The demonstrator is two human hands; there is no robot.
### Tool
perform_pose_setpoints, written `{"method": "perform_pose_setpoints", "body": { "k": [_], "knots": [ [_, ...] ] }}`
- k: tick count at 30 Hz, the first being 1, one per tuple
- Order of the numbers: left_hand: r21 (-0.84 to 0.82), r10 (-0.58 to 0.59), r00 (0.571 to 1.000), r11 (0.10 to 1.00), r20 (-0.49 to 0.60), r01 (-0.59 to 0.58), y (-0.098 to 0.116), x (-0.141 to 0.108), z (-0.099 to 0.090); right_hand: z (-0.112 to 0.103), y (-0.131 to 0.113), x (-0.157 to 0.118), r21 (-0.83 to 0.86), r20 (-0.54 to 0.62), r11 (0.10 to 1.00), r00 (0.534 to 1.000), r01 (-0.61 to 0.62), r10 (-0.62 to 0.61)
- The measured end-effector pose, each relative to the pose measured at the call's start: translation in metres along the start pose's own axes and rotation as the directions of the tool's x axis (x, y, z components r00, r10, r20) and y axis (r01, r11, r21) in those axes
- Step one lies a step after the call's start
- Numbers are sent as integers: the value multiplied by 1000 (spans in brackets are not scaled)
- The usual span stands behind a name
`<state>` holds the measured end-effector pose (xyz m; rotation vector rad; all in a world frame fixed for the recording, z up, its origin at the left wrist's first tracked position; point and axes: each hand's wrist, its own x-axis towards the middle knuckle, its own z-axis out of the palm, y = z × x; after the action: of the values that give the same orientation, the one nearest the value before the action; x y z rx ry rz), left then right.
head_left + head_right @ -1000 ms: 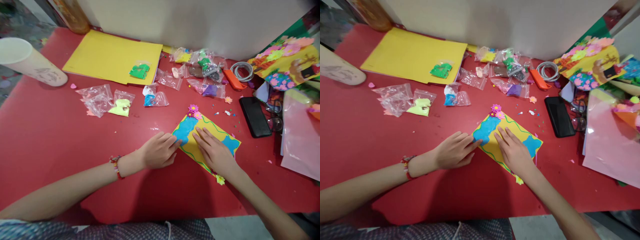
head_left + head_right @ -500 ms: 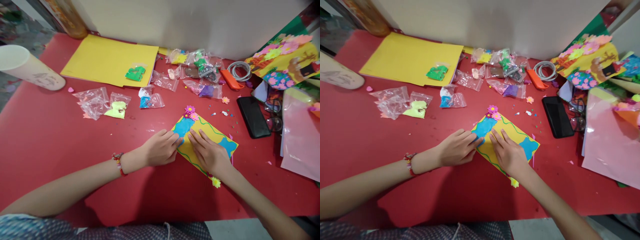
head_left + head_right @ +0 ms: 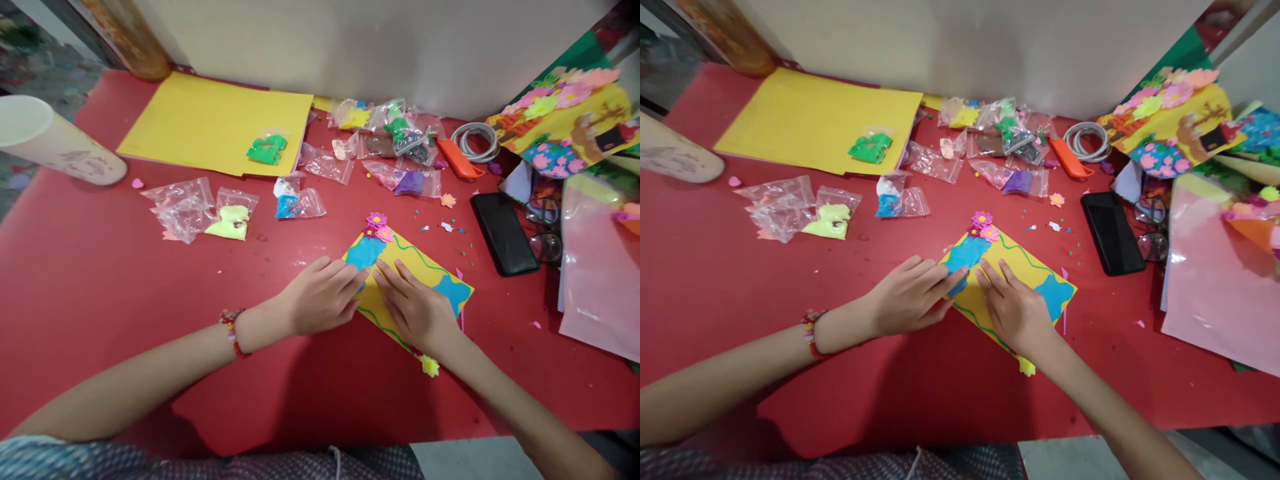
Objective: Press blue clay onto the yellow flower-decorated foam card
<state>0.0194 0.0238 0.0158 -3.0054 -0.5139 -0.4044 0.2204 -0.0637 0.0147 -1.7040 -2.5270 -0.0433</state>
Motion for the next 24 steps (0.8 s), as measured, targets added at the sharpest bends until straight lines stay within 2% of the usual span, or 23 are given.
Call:
{"method": "perform_pose_setpoints", "body": {
  "k": [3,9,11,13,15,17,19,20,22,24],
  "knots": [
    [22,-21,999,1000,44,20,-2,-1,0,1,-7,1,-2,3,1000,1000,28,-28],
    [-27,6,995,1000,105,-3,1,4,2,5,-13,2,19,-6,1000,1000,-10,10],
    [-107,-12,994,994,111,24,-1,7,-1,4,-10,1,81,-23,996,999,-24,26],
    [-277,-96,992,954,81,115,-5,9,-4,0,-6,0,204,-99,979,994,-15,36],
    [-533,-240,969,812,62,236,-8,9,-7,-7,-3,2,330,-226,944,972,9,70],
    [-770,-341,930,555,136,315,-7,9,-9,-14,-4,6,400,-339,916,934,34,113],
    [-886,-333,911,307,242,348,-1,9,-10,-21,-8,13,425,-386,903,914,57,124],
    [-907,-304,912,230,277,352,4,9,-10,-24,-11,17,436,-387,897,915,71,116],
    [-921,-249,919,171,305,351,13,7,-11,-26,-19,24,456,-370,883,925,105,81],
    [-916,-233,921,186,311,357,20,4,-12,-24,-25,28,473,-338,871,940,132,41]
  ]
}}
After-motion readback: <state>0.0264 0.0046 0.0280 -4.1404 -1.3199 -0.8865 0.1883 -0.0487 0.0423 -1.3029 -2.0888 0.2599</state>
